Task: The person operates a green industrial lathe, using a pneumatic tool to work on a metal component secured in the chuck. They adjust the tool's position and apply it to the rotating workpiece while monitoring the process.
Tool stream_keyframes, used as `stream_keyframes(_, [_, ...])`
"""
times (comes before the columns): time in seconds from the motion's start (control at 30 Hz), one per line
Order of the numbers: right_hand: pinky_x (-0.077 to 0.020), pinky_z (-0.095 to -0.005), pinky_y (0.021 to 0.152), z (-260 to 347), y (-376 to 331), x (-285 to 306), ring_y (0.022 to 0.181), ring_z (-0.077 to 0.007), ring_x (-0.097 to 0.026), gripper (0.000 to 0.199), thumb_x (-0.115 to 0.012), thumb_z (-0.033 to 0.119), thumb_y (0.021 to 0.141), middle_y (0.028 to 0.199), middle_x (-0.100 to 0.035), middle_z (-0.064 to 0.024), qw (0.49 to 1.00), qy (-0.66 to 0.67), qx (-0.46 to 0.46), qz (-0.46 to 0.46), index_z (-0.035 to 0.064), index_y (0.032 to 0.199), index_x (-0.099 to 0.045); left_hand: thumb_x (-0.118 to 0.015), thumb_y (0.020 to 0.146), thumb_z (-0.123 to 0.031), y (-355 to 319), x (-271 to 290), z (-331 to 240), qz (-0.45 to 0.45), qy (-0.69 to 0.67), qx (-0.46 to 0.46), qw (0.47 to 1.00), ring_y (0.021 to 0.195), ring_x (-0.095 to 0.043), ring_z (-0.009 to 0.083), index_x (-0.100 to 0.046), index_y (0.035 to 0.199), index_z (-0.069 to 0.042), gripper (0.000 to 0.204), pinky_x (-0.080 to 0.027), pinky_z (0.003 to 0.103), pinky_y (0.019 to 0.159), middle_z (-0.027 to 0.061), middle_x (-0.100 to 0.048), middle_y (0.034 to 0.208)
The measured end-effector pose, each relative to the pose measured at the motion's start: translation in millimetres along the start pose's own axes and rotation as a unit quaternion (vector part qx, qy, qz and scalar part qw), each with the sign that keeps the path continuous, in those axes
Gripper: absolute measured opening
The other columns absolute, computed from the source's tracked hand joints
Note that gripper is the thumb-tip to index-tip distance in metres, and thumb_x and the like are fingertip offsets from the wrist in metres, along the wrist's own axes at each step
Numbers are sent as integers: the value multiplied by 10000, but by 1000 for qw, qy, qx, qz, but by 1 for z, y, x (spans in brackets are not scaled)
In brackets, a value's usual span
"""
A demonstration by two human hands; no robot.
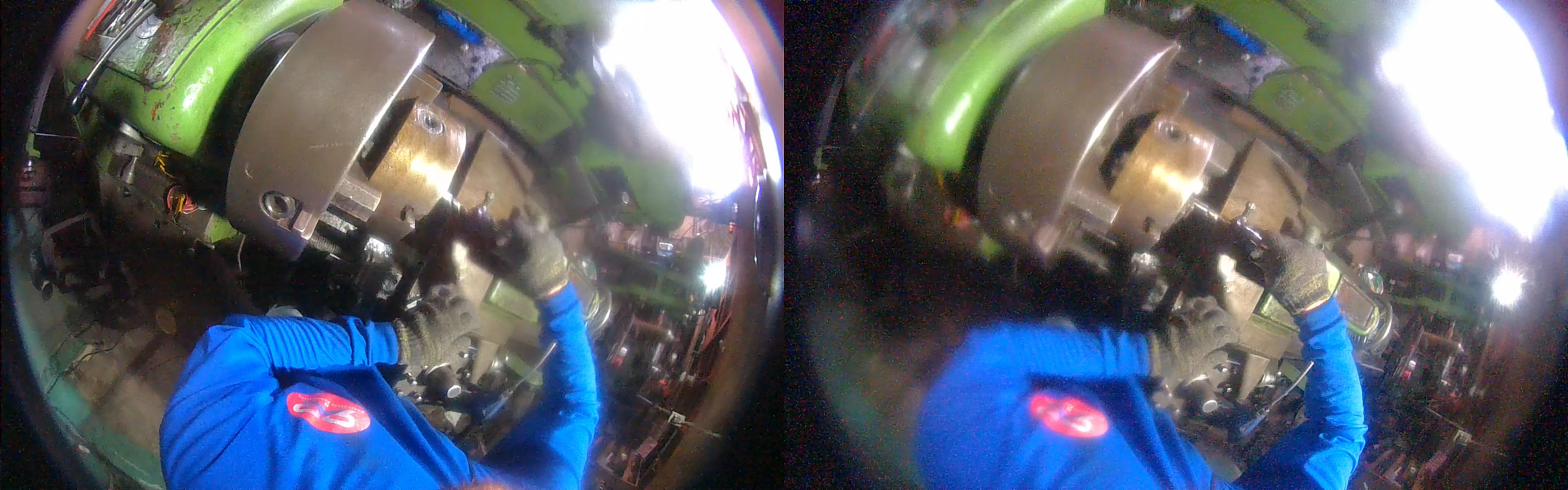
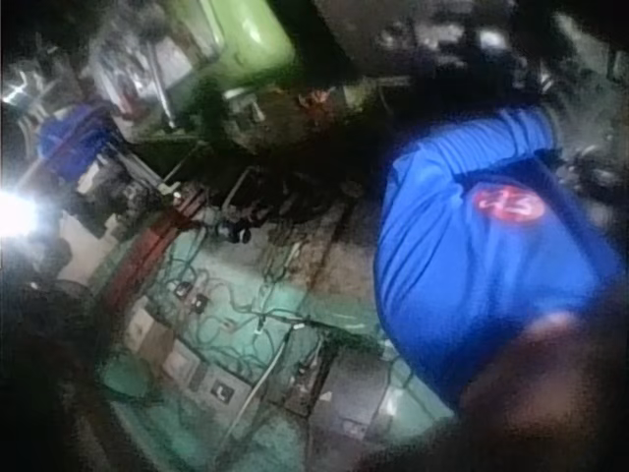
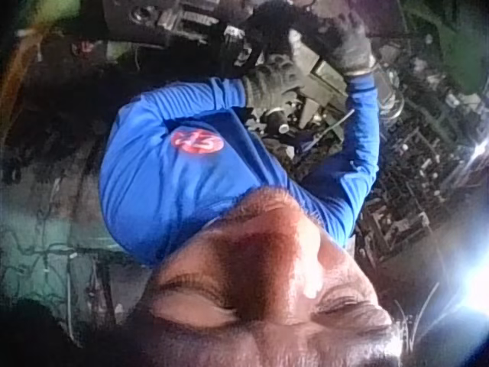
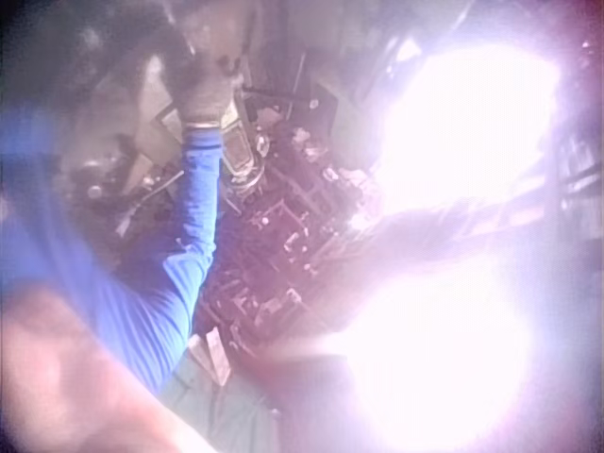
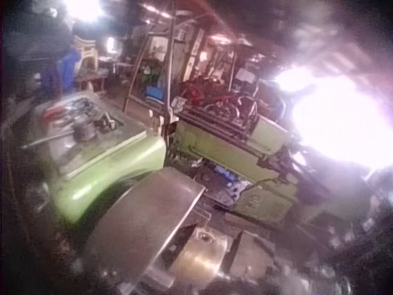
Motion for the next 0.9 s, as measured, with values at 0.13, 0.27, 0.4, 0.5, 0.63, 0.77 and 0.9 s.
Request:
stream_keyframes(0.13, [-500, -486, 837, -1, -7, -7, 886, -349, -687, 445, -772, 436, 813, 944, -715, -141, 992, 40, 25, -120, 173, 1160, -686, -707, 798, -333, -5, -1, 5, -27, 9, -12, 1000, 1192, -472, 334, -668, 1115, -150, 368, -364, 505, 1073, 65, -597, 1205])
stream_keyframes(0.27, [-490, -496, 820, 15, 2, 8, 834, -355, -684, 396, -765, 429, 809, 826, -694, -136, 990, -93, 34, -105, 175, 1104, -692, -671, 833, -329, 2, -8, 13, 15, -2, 10, 1000, 1164, -502, 340, -668, 1090, -149, 314, -368, 504, 1068, 61, -621, 1169])
stream_keyframes(0.4, [-486, -502, 816, 27, 8, 17, 853, -358, -687, 366, -758, 446, 804, 844, -704, -125, 990, -111, 56, -65, 145, 997, -681, -623, 850, -293, -2, 1, 7, -57, 11, -37, 998, 1058, -548, 344, -665, 1045, -133, 257, -399, 518, 950, 113, -612, 1088])
stream_keyframes(0.5, [-485, -497, 797, 21, 7, 12, 848, -357, -687, 366, -749, 461, 802, 833, -703, -123, 989, -120, 50, -70, 133, 945, -670, -611, 857, -281, -3, -3, 0, -48, 28, -66, 996, 1050, -548, 337, -682, 1016, -132, 229, -401, 521, 950, 107, -610, 1087])
stream_keyframes(0.63, [-483, -500, 767, 24, 15, 11, 839, -357, -683, 375, -739, 478, 800, 805, -692, -133, 989, -134, 49, -28, 134, 928, -662, -613, 856, -282, -2, 1, 2, -33, -6, -55, 998, 1064, -546, 322, -689, 1007, -128, 228, -396, 527, 968, 105, -605, 1096])
stream_keyframes(0.77, [-479, -512, 743, 25, 17, 10, 819, -357, -682, 406, -749, 498, 780, 770, -680, -132, 986, -148, 77, -32, 131, 926, -653, -610, 871, -283, -1, -5, 6, -15, -14, -66, 998, 1092, -546, 318, -687, 1012, -124, 226, -386, 525, 995, 100, -602, 1109])
stream_keyframes(0.9, [-478, -516, 733, 23, 10, 8, 748, -372, -671, 433, -768, 504, 765, 776, -684, -138, 978, -132, 97, -126, 118, 912, -640, -606, 888, -295, -5, -11, 3, -16, 7, -110, 994, 1109, -545, 315, -687, 1006, -123, 224, -380, 525, 1010, 90, -603, 1117])
Point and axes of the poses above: each hand's wrist, its own y-axis towards the middle knuckle, its own x-axis out of the back of the hand, z = x × y, the point moved 8 cm from there along y, towards the middle knuckle
